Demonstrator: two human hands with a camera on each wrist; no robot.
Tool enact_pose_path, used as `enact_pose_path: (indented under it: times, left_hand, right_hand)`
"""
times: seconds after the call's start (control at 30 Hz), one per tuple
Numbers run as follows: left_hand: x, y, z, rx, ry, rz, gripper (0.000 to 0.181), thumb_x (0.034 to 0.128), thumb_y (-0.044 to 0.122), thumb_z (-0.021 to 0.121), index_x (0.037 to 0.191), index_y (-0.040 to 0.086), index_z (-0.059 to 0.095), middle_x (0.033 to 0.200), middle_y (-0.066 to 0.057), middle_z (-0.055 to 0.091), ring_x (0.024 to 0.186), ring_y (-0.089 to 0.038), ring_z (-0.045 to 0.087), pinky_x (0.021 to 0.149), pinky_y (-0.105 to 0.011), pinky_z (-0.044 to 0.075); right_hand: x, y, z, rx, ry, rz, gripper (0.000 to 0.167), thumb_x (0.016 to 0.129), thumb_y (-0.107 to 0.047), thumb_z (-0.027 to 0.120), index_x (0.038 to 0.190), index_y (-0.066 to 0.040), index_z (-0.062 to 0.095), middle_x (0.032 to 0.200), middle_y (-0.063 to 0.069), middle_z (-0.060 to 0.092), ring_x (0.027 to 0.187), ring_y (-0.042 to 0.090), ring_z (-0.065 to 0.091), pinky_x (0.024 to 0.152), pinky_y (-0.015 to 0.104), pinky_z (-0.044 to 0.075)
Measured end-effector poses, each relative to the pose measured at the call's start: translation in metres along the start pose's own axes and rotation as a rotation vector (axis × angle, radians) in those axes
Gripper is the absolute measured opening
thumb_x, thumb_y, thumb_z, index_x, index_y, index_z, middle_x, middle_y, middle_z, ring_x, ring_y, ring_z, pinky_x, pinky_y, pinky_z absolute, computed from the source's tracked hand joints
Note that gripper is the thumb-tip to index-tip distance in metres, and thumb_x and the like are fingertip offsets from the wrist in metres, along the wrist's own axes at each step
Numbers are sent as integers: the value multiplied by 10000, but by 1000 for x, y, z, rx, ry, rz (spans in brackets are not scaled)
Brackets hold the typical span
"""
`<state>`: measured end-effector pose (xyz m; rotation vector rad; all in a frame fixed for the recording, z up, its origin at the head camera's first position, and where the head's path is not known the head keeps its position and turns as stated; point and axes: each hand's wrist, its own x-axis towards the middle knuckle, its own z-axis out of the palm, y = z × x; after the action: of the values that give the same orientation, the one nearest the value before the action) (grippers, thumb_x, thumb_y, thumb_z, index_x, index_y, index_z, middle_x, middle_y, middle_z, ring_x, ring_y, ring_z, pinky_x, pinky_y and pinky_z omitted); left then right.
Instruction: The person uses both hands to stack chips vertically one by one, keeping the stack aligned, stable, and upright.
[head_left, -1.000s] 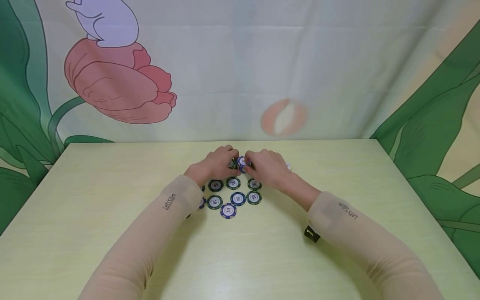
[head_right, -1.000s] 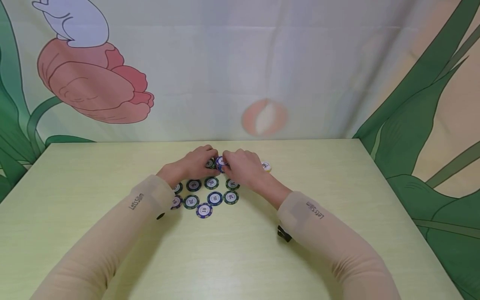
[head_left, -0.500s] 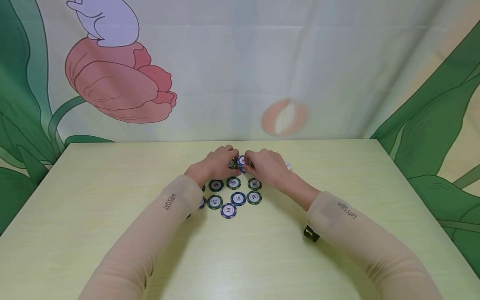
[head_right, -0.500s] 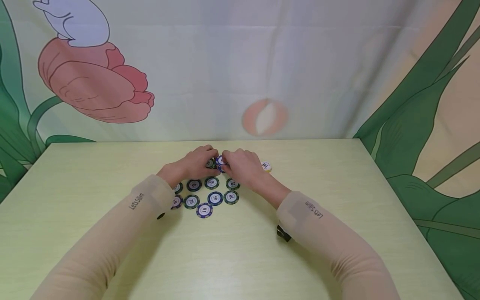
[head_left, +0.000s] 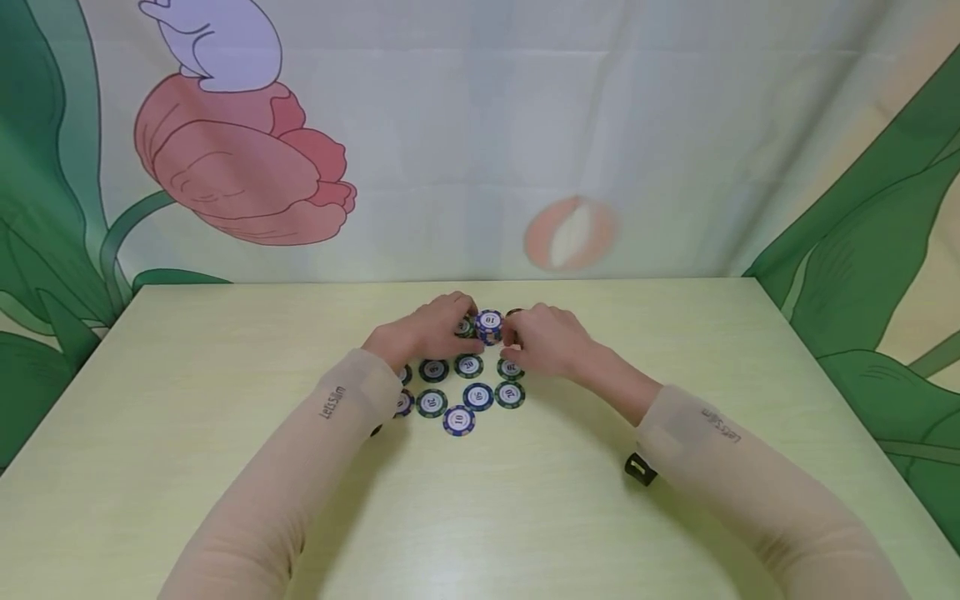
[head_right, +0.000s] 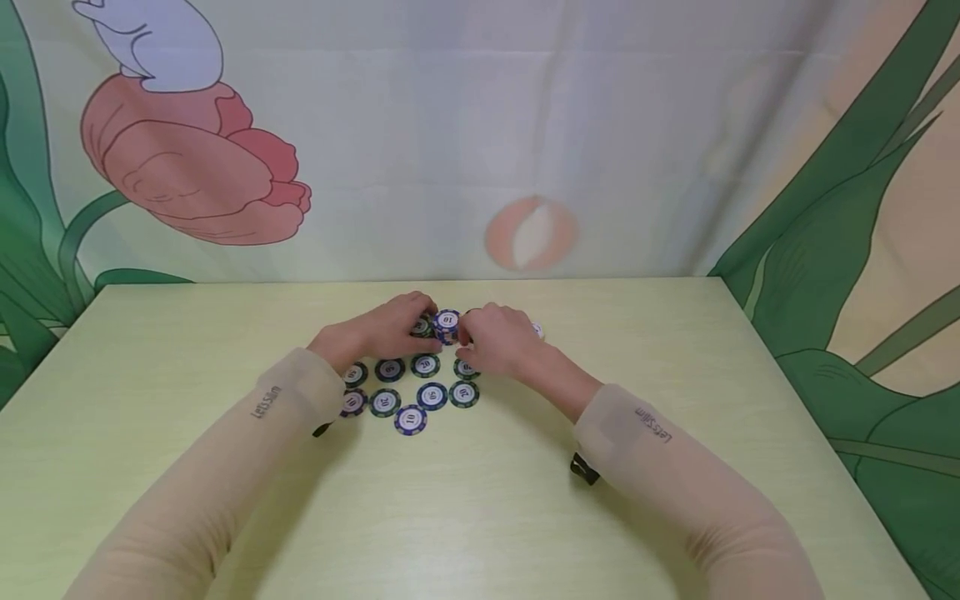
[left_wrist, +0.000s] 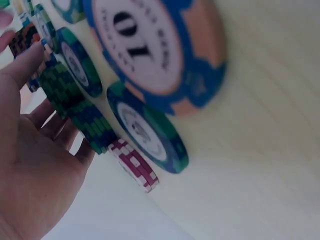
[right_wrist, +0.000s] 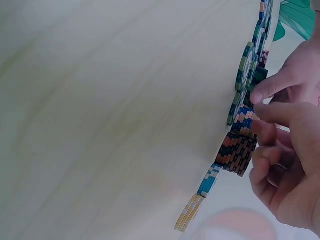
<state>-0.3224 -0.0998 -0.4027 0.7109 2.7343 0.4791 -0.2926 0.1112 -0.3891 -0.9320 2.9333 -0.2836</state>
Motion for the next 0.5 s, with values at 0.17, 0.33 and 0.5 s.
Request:
enact_pose_path:
  times: [0.17,0.33,0.5]
  left_hand:
    - [-6,-6,-4,-26,-23,1,682,987,372,691,1514,39,414,1530,-166,388,1392,-312,376,1155,-459,318]
    - [-14,-13,-8,-22,10,-28,718,967,382,709,1539,74,405,1579,-169,337,1427,-346,339,1159,-517,299]
    - [-21,-19,-12,-12,6,-46,681,956,370,720,1510,76,454,1550,-167,381,1404,-357,364,1150,-580,271]
  right_hand:
    - [-5,-1,-1,-7,-114,31,251,923,-321,778,1061,-112,762,806,-29,656,693,149,591,591,321,484]
    - [-8,3,0,8,-142,-4,303,921,-311,769,1145,-107,749,814,-30,654,694,140,597,604,337,490]
    - [-11,8,-1,38,-177,-39,319,904,-218,748,1201,-102,730,804,-34,651,697,133,599,627,349,494]
